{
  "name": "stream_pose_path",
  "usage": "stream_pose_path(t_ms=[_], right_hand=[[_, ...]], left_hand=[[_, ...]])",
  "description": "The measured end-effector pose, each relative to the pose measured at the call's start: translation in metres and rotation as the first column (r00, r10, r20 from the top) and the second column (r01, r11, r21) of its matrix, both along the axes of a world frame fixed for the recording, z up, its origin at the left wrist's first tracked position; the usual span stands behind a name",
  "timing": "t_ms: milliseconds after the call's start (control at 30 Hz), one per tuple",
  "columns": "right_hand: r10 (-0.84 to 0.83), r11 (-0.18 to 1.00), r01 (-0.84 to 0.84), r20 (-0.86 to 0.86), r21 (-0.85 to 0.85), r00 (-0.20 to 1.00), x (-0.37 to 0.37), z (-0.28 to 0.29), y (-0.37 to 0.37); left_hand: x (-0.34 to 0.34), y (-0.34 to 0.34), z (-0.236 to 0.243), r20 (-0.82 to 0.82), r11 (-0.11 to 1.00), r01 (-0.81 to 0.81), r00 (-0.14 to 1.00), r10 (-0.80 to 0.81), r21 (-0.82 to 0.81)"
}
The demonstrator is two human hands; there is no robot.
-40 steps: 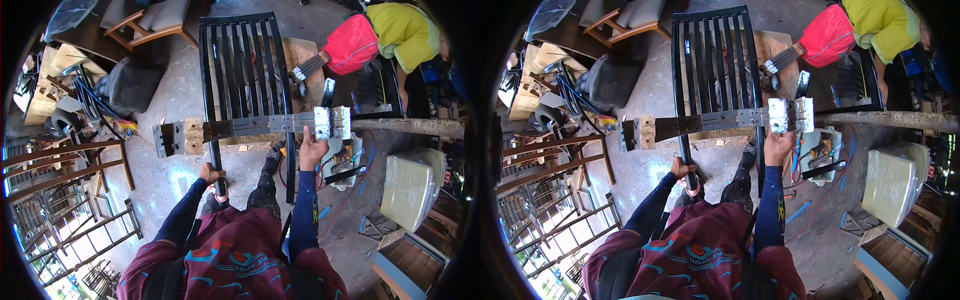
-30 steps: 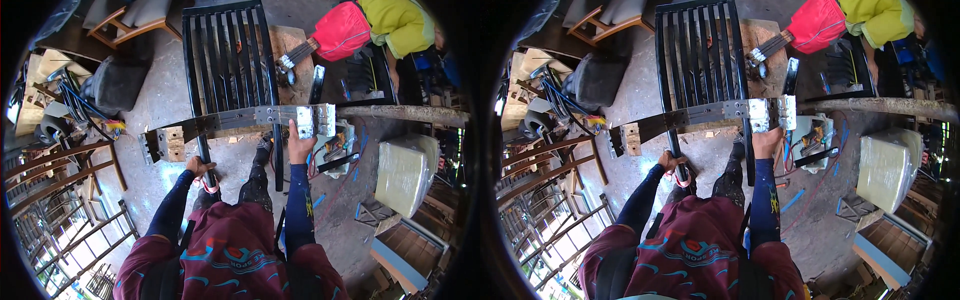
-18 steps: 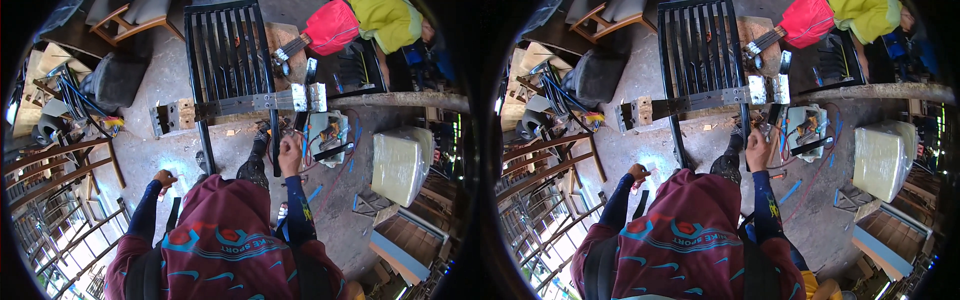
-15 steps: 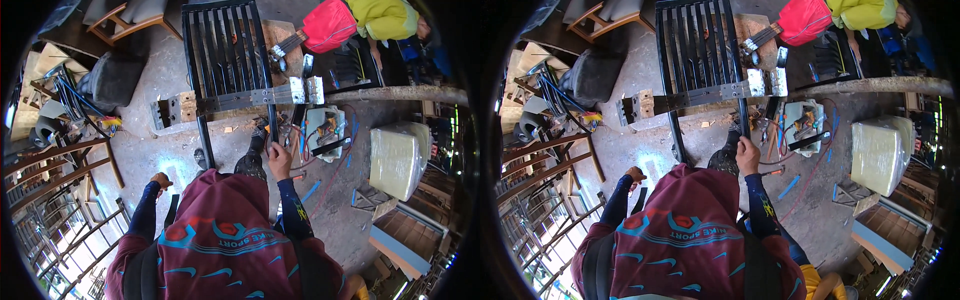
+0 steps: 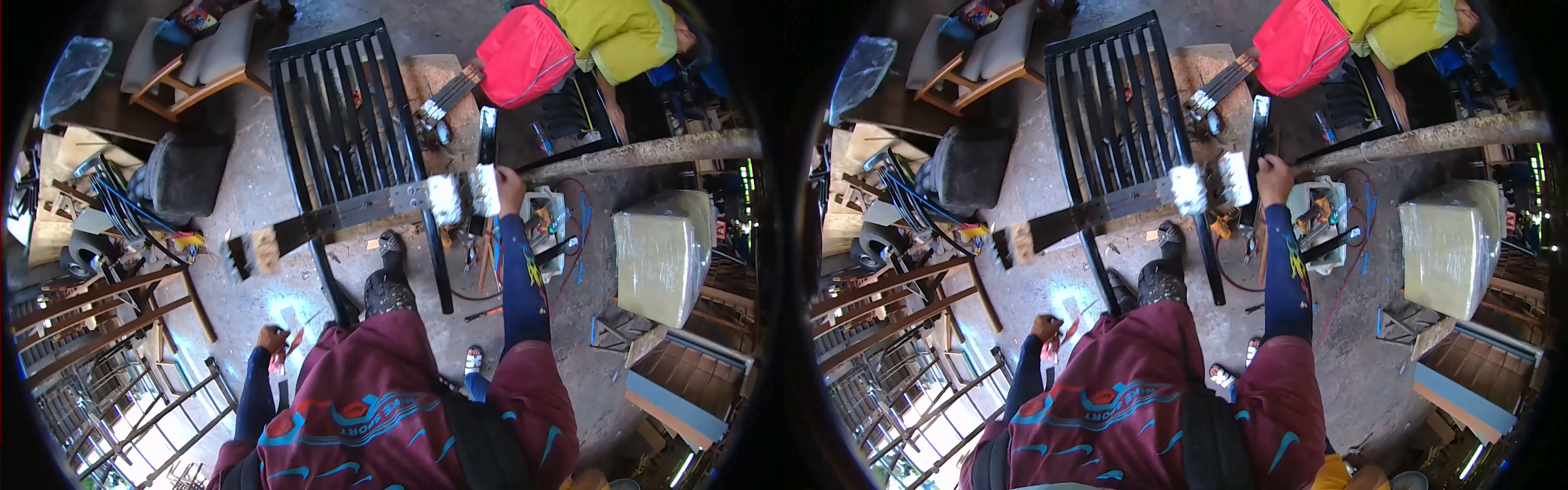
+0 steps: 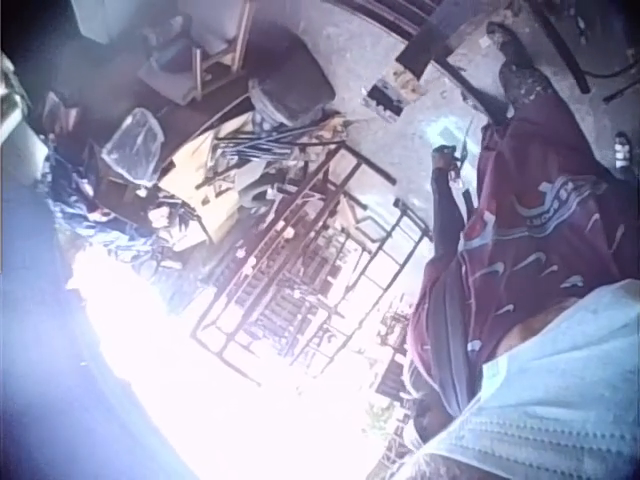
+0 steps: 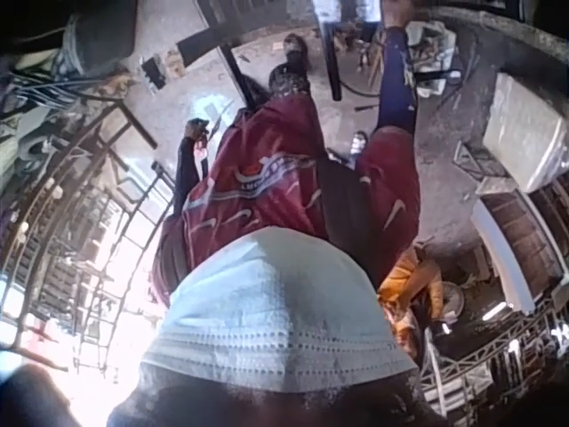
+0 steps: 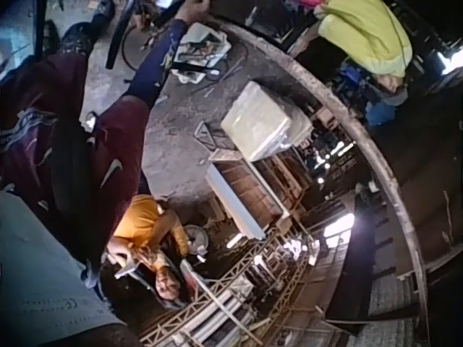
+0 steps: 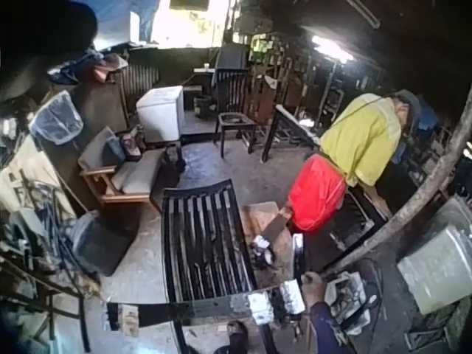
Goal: Repairing a wooden chair frame using a drill, hammer, and brackets.
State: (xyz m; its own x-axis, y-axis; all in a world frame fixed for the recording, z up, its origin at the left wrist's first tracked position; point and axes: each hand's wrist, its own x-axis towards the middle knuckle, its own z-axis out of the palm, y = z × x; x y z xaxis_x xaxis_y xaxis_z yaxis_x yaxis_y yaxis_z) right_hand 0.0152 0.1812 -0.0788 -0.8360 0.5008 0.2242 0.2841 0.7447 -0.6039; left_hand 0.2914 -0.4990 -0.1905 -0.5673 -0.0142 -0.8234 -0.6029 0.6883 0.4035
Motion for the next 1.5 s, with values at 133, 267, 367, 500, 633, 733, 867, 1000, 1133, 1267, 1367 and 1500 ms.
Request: stream_pose_path(t_ms=[133, 267, 367, 500, 633, 733, 867, 1000, 1133, 1267, 1367, 1500], right_hand=[[0.114, 0.986, -0.095, 0.147, -0.134, 0.983, -0.135, -0.059, 0.033], [0.060, 0.951, 0.006, 0.202, -0.310, 0.978, -0.236, -0.130, 0.032], [-0.142, 0.909, 0.172, 0.105, -0.381, 0.984, -0.275, -0.171, 0.015], [-0.245, 0.635, 0.229, 0.090, -0.738, 0.965, -0.297, -0.186, -0.004], [-0.278, 0.628, 0.248, 0.084, -0.738, 0.957, -0.286, -0.141, -0.012], [-0.085, 0.677, 0.015, -0.057, -0.736, 0.995, -0.268, -0.062, -0.012], [0.199, 0.917, -0.247, -0.177, -0.314, 0.964, -0.226, 0.087, -0.005], [0.406, 0.913, -0.397, -0.256, 0.090, 0.877, -0.164, 0.237, -0.031], [0.559, 0.827, -0.507, -0.245, 0.244, 0.792, -0.079, 0.351, -0.089], [0.711, 0.659, -0.523, -0.221, 0.541, 0.667, 0.005, 0.405, -0.171], [0.800, 0.517, -0.492, -0.192, 0.701, 0.568, 0.039, 0.420, -0.226], [0.853, 0.382, -0.393, -0.155, 0.837, 0.498, 0.062, 0.419, -0.264]], left_hand=[[0.034, -0.005, 0.032, -0.001, 0.949, 0.198, 0.979, -0.205, -0.243], [0.060, 0.016, 0.081, 0.113, 0.957, 0.054, 0.993, -0.023, -0.284], [0.071, 0.042, 0.111, 0.206, 0.946, -0.184, 0.948, 0.242, -0.266], [0.081, 0.071, 0.125, 0.237, 0.929, -0.290, 0.909, 0.343, -0.230], [0.074, 0.081, 0.124, 0.356, 0.945, -0.193, 0.891, 0.281, -0.262], [0.056, 0.070, 0.122, 0.306, 0.963, -0.191, 0.921, 0.242, -0.189], [0.010, 0.017, 0.125, 0.227, 0.957, -0.264, 0.931, 0.286, -0.121], [-0.069, -0.072, 0.166, -0.150, 0.949, -0.260, 0.960, 0.235, -0.180], [-0.134, -0.100, 0.266, -0.673, 0.971, -0.225, 0.707, 0.218, 0.079], [-0.161, -0.045, 0.367, -0.622, 0.883, -0.223, 0.640, 0.452, 0.413], [-0.157, 0.000, 0.417, -0.732, 0.887, -0.028, 0.553, 0.397, 0.460], [-0.145, 0.016, 0.461, -0.806, 0.891, 0.158, 0.514, 0.293, 0.425]])
